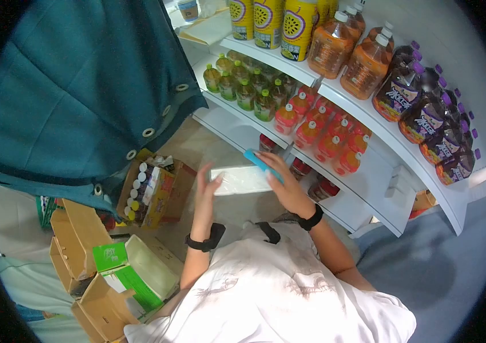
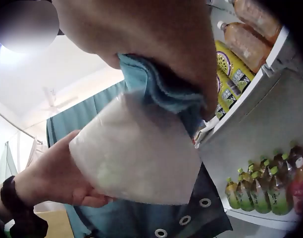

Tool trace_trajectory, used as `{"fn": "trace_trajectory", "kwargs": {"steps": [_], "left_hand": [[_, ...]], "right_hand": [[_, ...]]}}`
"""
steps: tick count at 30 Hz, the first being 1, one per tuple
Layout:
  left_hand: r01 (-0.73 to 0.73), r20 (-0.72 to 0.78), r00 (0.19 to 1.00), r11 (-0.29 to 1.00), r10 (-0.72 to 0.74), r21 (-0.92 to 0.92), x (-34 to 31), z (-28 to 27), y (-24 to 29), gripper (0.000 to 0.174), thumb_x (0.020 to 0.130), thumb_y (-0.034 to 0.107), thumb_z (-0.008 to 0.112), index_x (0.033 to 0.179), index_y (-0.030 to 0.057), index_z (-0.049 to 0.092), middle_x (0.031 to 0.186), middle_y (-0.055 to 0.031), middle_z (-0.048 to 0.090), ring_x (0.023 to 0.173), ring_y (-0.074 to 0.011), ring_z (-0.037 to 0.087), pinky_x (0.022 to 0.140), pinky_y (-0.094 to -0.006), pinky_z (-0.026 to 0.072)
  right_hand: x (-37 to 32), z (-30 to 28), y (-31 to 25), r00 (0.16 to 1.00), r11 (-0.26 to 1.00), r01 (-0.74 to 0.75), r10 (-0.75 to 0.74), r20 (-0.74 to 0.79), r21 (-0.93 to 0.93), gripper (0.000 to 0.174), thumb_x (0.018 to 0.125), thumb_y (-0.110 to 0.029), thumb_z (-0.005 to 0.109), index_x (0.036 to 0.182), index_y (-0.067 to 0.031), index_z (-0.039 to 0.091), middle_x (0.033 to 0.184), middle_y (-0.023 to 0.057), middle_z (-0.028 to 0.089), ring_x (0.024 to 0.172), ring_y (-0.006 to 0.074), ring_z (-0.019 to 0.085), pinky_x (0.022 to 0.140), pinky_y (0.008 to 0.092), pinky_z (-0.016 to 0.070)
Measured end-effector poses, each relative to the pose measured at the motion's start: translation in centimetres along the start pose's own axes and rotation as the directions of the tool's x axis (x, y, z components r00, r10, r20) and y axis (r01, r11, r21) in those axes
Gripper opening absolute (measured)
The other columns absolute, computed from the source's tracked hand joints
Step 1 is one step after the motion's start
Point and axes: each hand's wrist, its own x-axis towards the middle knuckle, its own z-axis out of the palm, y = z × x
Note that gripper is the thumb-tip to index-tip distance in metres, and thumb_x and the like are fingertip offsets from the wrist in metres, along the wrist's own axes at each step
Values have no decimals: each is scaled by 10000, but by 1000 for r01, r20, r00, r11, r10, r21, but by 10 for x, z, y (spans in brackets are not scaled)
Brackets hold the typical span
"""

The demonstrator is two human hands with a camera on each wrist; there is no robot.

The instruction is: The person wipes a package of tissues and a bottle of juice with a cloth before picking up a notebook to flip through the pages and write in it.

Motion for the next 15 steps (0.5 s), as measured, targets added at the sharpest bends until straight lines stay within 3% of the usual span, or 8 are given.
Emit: {"fn": "trace_trajectory", "kwargs": {"steps": [2, 4, 7, 8, 10, 11, 13, 15], "left_hand": [[166, 25, 986, 970, -164, -175, 4, -3, -9, 686, 852, 485, 570, 1316, 12, 393, 1134, -139, 560, 994, -207, 581, 810, -313, 469], [244, 139, 966, 951, -220, -190, 2, -6, -3, 691, 867, 530, 501, 1343, 41, 394, 1204, -130, 549, 1070, -212, 558, 843, -324, 469], [334, 314, 909, 931, -275, -150, 7, -22, -3, 684, 889, 505, 484, 1385, 48, 366, 1315, -128, 484, 1174, -216, 497, 927, -339, 430], [357, 371, 882, 926, -290, -125, 9, -27, -4, 681, 897, 481, 493, 1399, 44, 352, 1352, -130, 454, 1207, -216, 473, 961, -343, 410], [25, 319, 948, 1000, -27, 10, 3, -18, 5, 658, 914, 405, 503, 1422, 35, 309, 1413, -139, 375, 1259, -221, 414, 1019, -344, 348], [-143, 305, 946, 986, 112, 83, -1, -12, 10, 650, 923, 367, 508, 1433, 31, 288, 1444, -144, 336, 1285, -223, 385, 1048, -344, 316], [-76, 364, 927, 996, 85, -41, -3, -11, 17, 633, 925, 287, 521, 1441, 24, 265, 1466, -143, 299, 1316, -218, 336, 1079, -333, 256], [-32, 327, 943, 996, 58, -83, -5, -12, 19, 630, 926, 232, 529, 1448, 23, 244, 1474, -138, 285, 1329, -211, 311, 1089, -326, 234]], "right_hand": [[-1, 7, -7, 993, 991, 114, -116, -28, -64, 491, 912, -270, 529, 1325, -20, 441, 1317, 164, 461, 1257, 281, 412, 1067, 366, 280], [1, 15, -10, 986, 977, 148, -159, -58, -153, 533, 879, -241, 579, 1339, -23, 421, 1330, 164, 448, 1233, 279, 432, 1056, 367, 297], [3, 21, 4, 966, 998, -8, -7, -259, -55, 477, 875, -211, 610, 1292, -20, 479, 1232, 118, 531, 1116, 215, 509, 985, 335, 371], [5, 18, 6, 949, 982, -146, 174, -263, 124, 458, 882, -234, 609, 1272, -19, 499, 1185, 98, 553, 1072, 190, 522, 955, 318, 387], [13, 10, 6, 844, 800, -390, 509, -172, 456, 431, 895, -280, 608, 1231, -19, 540, 1092, 59, 598, 983, 139, 548, 895, 284, 419], [17, 10, 2, 844, 781, -407, 520, -131, 475, 427, 902, -306, 600, 1215, -20, 553, 1063, 46, 607, 961, 123, 550, 878, 269, 421], [22, 13, -4, 842, 739, -443, 537, -48, 508, 430, 914, -356, 582, 1183, -21, 579, 1004, 22, 625, 917, 92, 554, 845, 238, 426], [22, 26, 8, 775, 711, -497, 622, -114, 497, 454, 935, -380, 535, 1208, -18, 563, 1070, 46, 617, 968, 117, 547, 877, 255, 417]]}}
